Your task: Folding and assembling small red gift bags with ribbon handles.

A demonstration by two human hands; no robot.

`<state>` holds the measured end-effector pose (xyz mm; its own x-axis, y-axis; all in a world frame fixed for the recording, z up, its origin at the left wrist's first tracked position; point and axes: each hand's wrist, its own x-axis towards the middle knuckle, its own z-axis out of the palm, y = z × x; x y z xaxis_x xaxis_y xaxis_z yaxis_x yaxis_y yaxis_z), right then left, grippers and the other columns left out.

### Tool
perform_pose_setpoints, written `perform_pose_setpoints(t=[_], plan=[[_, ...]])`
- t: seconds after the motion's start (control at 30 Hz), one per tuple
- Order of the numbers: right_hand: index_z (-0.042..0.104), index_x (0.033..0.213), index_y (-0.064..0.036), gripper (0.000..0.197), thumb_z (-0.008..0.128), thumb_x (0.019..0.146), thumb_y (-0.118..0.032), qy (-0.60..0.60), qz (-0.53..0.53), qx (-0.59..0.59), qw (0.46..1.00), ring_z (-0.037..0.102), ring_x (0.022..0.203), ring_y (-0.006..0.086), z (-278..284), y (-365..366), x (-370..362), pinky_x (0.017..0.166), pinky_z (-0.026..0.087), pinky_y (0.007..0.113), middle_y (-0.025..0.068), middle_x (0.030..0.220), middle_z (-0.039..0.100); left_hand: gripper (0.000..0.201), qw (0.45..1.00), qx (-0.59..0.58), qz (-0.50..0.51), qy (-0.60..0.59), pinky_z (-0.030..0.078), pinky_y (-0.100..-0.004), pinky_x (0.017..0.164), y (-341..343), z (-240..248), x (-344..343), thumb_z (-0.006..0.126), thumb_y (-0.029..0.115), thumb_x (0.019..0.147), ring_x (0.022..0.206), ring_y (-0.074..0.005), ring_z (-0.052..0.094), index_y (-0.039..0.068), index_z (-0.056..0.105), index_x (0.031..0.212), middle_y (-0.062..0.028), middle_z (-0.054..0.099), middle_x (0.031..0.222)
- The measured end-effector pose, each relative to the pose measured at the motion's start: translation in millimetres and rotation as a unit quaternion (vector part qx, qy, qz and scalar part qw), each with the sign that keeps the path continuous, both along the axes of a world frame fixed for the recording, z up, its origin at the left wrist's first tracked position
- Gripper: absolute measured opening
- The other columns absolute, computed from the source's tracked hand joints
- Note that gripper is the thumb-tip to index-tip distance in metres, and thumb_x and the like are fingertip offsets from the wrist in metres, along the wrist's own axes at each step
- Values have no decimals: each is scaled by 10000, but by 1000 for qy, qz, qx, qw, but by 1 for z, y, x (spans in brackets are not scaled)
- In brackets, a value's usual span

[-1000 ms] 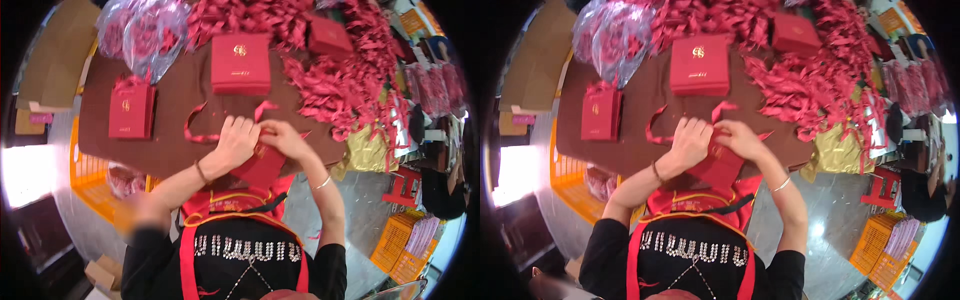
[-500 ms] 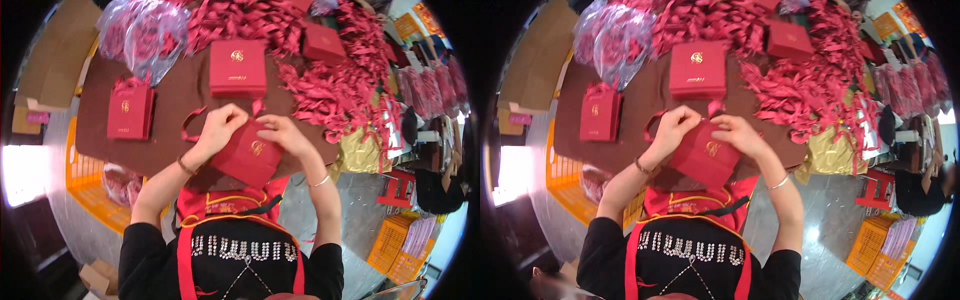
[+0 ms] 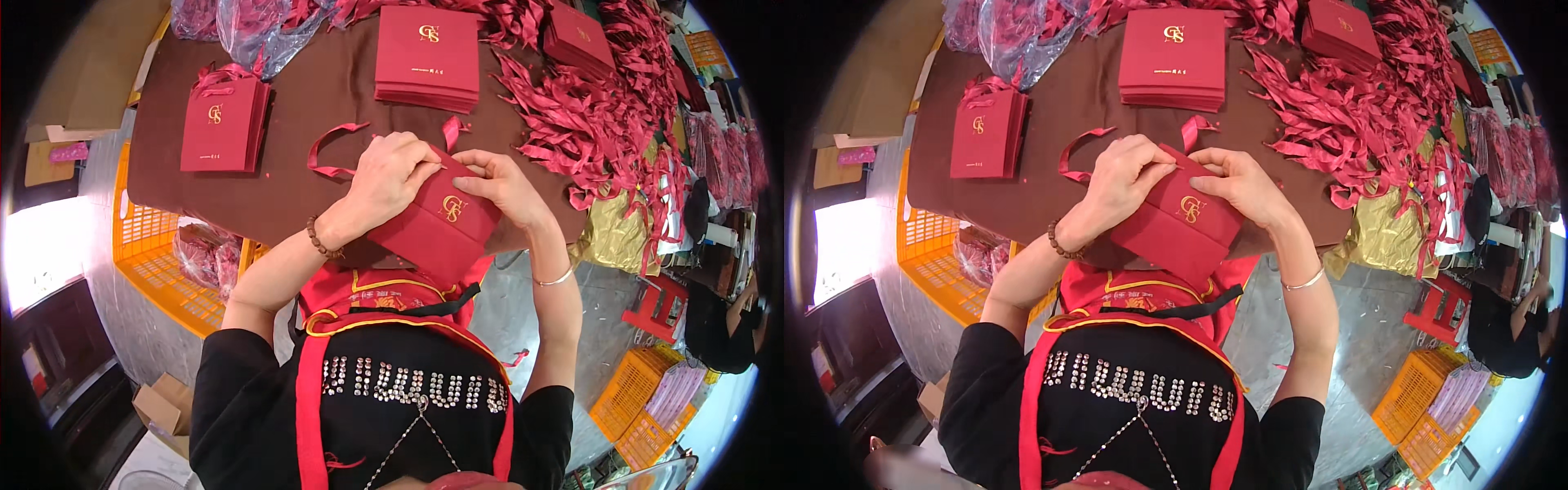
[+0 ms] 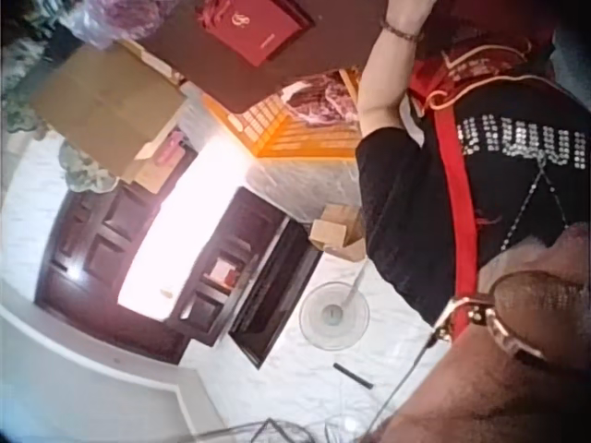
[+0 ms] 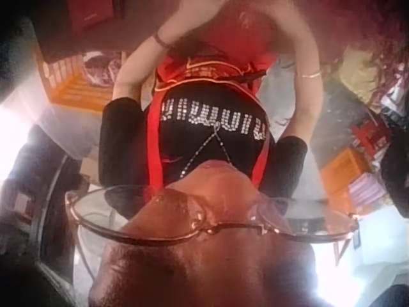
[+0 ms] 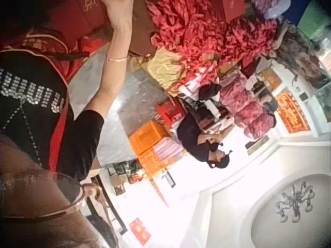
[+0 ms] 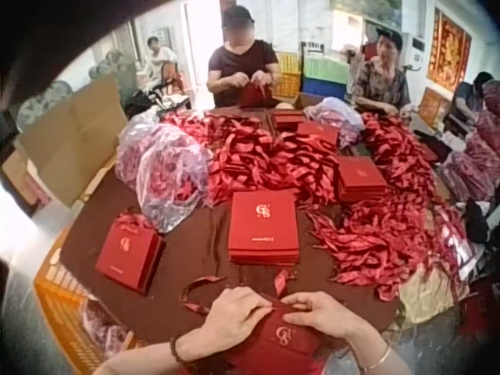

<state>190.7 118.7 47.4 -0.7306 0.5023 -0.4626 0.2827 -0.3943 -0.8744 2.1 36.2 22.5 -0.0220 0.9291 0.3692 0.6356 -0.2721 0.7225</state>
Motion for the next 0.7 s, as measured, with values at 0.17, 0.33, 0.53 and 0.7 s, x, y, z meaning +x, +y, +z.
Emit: perform_pose_setpoints(t=[0.17, 0.33, 0.53, 0.7], plan=[[553, 1131, 48, 325, 596, 826, -55, -17, 13, 48, 999, 581, 873, 106, -10, -4, -1, 790, 466, 239, 60, 968, 634, 68, 993, 37, 15, 107, 381, -359, 619, -2, -1, 11, 627, 81, 761, 677, -245, 518, 64, 565, 739, -74, 521, 705], [545, 1144, 46, 361, 612, 810, -75, -56, 29, 141, 988, 569, 974, 158, -10, -8, 0, 852, 445, 286, 99, 1022, 633, 49, 962, 127, 13, 241, 370, -355, 625, -5, -2, 20, 561, 56, 685, 674, -237, 483, 69, 516, 697, -80, 480, 700], [544, 1150, 40, 368, 613, 806, -71, -14, 19, 77, 997, 549, 1014, 147, -2, -9, 4, 878, 431, 281, 97, 1050, 618, 68, 965, 143, -8, 220, 373, -344, 635, -9, -4, 19, 593, 52, 695, 682, -223, 501, 66, 559, 752, -62, 505, 726], [540, 1145, 45, 367, 615, 807, -76, -8, 54, 132, 990, 555, 1030, 161, -7, -6, 6, 879, 437, 304, 107, 1061, 620, 96, 970, 114, -57, 205, 363, -348, 723, -10, -4, 5, 660, 116, 733, 762, -202, 527, 102, 604, 811, -19, 532, 777]])
